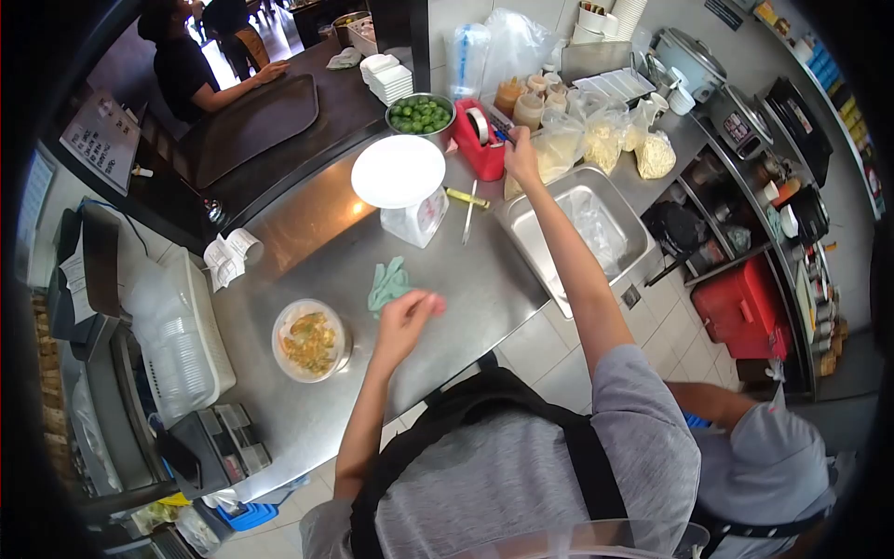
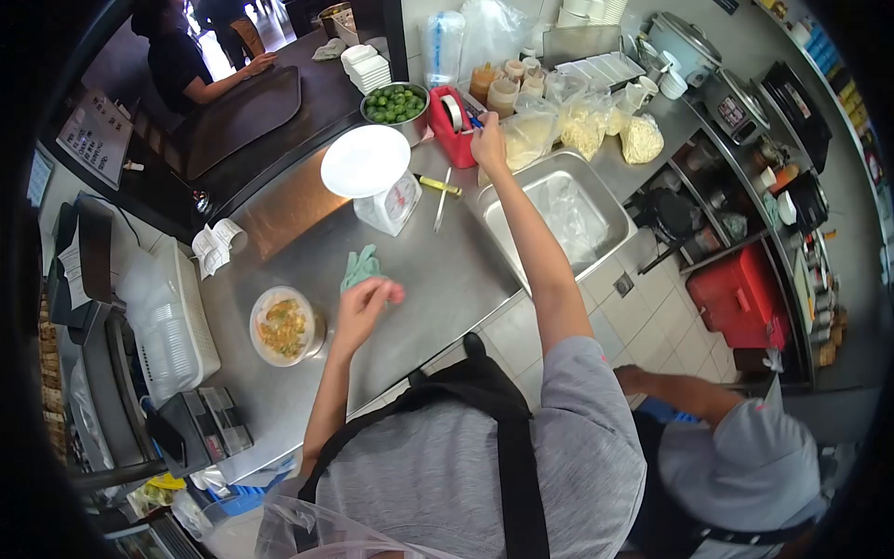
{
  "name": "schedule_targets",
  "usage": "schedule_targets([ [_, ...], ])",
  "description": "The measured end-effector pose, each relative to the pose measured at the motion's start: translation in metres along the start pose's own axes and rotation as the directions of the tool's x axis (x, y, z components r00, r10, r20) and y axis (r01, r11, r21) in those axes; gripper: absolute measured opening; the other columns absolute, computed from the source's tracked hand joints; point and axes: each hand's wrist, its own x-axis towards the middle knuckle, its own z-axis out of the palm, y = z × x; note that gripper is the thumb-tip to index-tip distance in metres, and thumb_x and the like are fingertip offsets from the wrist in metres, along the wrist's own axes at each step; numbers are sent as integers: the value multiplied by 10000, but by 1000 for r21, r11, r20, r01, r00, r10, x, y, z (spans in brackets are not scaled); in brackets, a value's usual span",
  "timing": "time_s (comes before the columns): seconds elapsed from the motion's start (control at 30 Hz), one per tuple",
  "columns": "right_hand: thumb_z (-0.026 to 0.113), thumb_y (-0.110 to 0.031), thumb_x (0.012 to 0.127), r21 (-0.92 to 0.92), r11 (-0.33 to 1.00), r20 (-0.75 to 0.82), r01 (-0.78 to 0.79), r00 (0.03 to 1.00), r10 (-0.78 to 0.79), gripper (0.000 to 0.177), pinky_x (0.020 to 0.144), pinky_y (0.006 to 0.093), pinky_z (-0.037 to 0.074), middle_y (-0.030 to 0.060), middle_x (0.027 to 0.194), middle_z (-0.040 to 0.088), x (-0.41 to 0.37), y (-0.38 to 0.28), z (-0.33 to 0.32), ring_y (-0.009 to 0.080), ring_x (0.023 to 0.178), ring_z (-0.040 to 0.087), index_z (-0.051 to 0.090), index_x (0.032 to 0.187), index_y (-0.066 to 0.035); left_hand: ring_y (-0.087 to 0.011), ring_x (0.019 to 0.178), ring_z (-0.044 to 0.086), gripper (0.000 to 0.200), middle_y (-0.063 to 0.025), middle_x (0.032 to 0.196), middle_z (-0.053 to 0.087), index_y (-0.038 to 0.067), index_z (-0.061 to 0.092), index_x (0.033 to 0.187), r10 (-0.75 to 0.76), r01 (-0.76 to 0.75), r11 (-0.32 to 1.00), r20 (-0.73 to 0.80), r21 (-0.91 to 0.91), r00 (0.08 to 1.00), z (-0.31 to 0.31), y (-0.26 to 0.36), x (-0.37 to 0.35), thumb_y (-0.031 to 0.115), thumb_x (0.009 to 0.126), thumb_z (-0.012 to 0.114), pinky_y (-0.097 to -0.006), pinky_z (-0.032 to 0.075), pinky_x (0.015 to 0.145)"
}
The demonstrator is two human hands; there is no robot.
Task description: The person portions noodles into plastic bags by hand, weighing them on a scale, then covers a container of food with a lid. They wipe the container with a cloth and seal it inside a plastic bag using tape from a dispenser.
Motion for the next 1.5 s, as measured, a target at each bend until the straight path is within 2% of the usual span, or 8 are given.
schedule_targets([
  [0.17,654,-64,719,-85,851,446,-518,744,498,413,457,311,452,109,756,573,53,-18,-8,177,535,582,386,1034,-67,-120,812,609,302,-57,879,651,10,627,931,-103,120,974,95,-193,990,64,-8,121,265,921,466,-239,472,688],
  [0.33,681,89,629,320,808,332,-496,857,394,503,468,298,454,107,718,573,60,37,28,176,593,595,365,1005,-16,-171,1005,551,375,-73,1101,578,26,535,1130,-292,301,829,95,-471,952,92,-33,228,324,928,432,-315,446,817],
  [0.57,686,53,695,558,658,504,-505,836,214,342,578,193,436,-6,692,519,-37,-62,-145,71,673,527,415,880,-46,-243,1109,497,484,-137,1199,528,-17,502,1161,-490,390,583,75,-713,869,110,-79,325,394,919,416,-401,352,965],
  [0.83,578,83,778,525,458,658,-717,684,316,144,755,238,464,91,808,638,-111,-62,-240,151,788,615,526,727,-41,-215,720,647,254,-137,797,655,-52,631,821,-412,226,801,-237,-554,880,137,-101,348,181,733,679,-298,510,642],
  [0.9,562,51,787,496,478,666,-725,671,326,88,601,183,413,68,812,637,-109,-64,-236,73,642,534,579,757,-29,-195,595,645,158,-111,650,651,-23,652,661,-378,208,886,-388,-414,841,143,-113,357,131,684,677,-292,505,539],
  [1.03,556,14,797,356,485,718,-799,566,405,86,448,170,253,3,745,610,-120,-62,-237,16,497,357,636,803,-18,-153,525,612,108,-58,543,619,54,660,561,-94,288,929,-603,234,792,156,-93,339,124,643,676,-325,487,549],
  [1.17,565,18,787,302,318,800,-898,421,427,123,513,173,295,-9,714,567,-153,-56,-235,36,583,413,650,869,-14,-124,774,629,172,-46,885,654,3,626,967,51,-281,833,-440,-477,897,127,-30,295,68,807,625,-232,508,651],
  [1.5,529,-51,859,214,453,963,-866,108,-248,180,539,194,310,18,764,481,-187,-188,-139,55,591,392,629,984,32,-77,791,582,404,-6,860,612,49,539,1124,200,-353,933,-713,-70,671,-106,52,22,-33,746,652,-203,460,689],
])
